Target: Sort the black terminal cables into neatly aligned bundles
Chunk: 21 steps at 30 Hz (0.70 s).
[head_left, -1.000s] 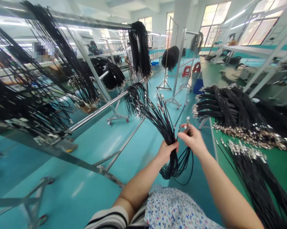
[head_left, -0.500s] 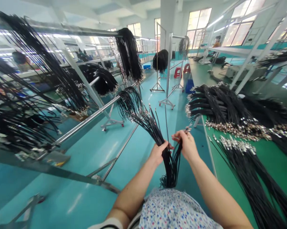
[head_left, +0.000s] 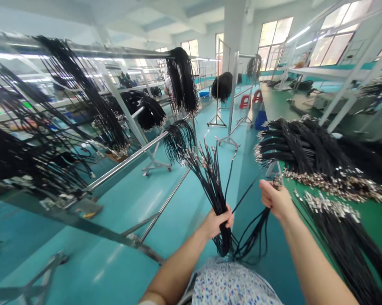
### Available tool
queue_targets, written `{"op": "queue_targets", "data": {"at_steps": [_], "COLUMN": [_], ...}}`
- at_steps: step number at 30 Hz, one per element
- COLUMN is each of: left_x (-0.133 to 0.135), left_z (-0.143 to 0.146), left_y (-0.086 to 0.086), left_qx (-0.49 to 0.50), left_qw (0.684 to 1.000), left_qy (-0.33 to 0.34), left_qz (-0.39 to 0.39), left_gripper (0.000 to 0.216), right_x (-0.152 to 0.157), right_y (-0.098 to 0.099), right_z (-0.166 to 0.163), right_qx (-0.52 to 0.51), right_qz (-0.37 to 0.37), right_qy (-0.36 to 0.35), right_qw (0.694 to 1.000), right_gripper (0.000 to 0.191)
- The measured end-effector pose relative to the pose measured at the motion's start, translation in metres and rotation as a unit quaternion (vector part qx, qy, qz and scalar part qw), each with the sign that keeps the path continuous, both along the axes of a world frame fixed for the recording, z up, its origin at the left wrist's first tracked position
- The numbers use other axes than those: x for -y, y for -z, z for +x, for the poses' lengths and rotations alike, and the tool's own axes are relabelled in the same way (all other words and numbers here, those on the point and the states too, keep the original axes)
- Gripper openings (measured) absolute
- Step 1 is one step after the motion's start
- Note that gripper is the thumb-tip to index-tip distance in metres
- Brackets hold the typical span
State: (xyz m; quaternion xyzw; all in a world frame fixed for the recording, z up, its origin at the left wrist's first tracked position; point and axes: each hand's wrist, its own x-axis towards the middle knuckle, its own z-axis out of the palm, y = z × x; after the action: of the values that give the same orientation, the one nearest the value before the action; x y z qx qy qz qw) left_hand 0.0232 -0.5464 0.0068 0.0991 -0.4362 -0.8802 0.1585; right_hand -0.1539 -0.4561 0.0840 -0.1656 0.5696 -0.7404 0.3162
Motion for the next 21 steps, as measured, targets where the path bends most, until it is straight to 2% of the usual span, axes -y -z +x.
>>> {"op": "queue_targets", "data": {"at_steps": [1,3,6,9,11,15,17,21], "left_x": [-0.001,-0.001,0.001,0.002,0.002,0.001,-0.001,-0.005], "left_z": [0.002,0.008,0.016,0.02,0.018,0.01,0.007,0.006], "left_y": [0.0,0.0,0.003,0.006,0.007,0.007,0.01,0.018], "left_qx": [-0.001,0.004,0.028,0.078,0.098,0.099,0.099,0.109], "left_qw": [1.0,1.0,0.998,0.993,0.991,0.992,0.991,0.985], "left_qy": [0.005,0.018,0.043,0.045,0.043,0.055,0.064,0.09], "left_qz": [-0.006,-0.019,-0.045,-0.074,-0.076,-0.059,-0.069,-0.099], "left_gripper": [0.035,0.034,0.035,0.036,0.036,0.035,0.035,0.036], "right_x": [0.003,0.004,0.001,-0.002,-0.004,0.002,0.013,0.039], "right_y": [0.011,0.022,0.017,0.005,0.001,0.003,0.007,0.009], "right_z": [-0.006,-0.021,-0.042,-0.052,-0.047,-0.015,0.003,0.019], "right_qx": [0.011,0.017,0.013,0.001,-0.005,-0.001,-0.008,-0.03], "right_qz": [-0.014,-0.054,-0.08,-0.093,-0.102,-0.041,-0.016,-0.019], "right_qy": [0.007,0.012,-0.004,0.024,-0.003,-0.154,-0.155,-0.1], "right_qw": [1.0,0.998,0.997,0.995,0.995,0.987,0.988,0.994], "right_gripper": [0.037,0.039,0.039,0.04,0.046,0.039,0.032,0.034]}}
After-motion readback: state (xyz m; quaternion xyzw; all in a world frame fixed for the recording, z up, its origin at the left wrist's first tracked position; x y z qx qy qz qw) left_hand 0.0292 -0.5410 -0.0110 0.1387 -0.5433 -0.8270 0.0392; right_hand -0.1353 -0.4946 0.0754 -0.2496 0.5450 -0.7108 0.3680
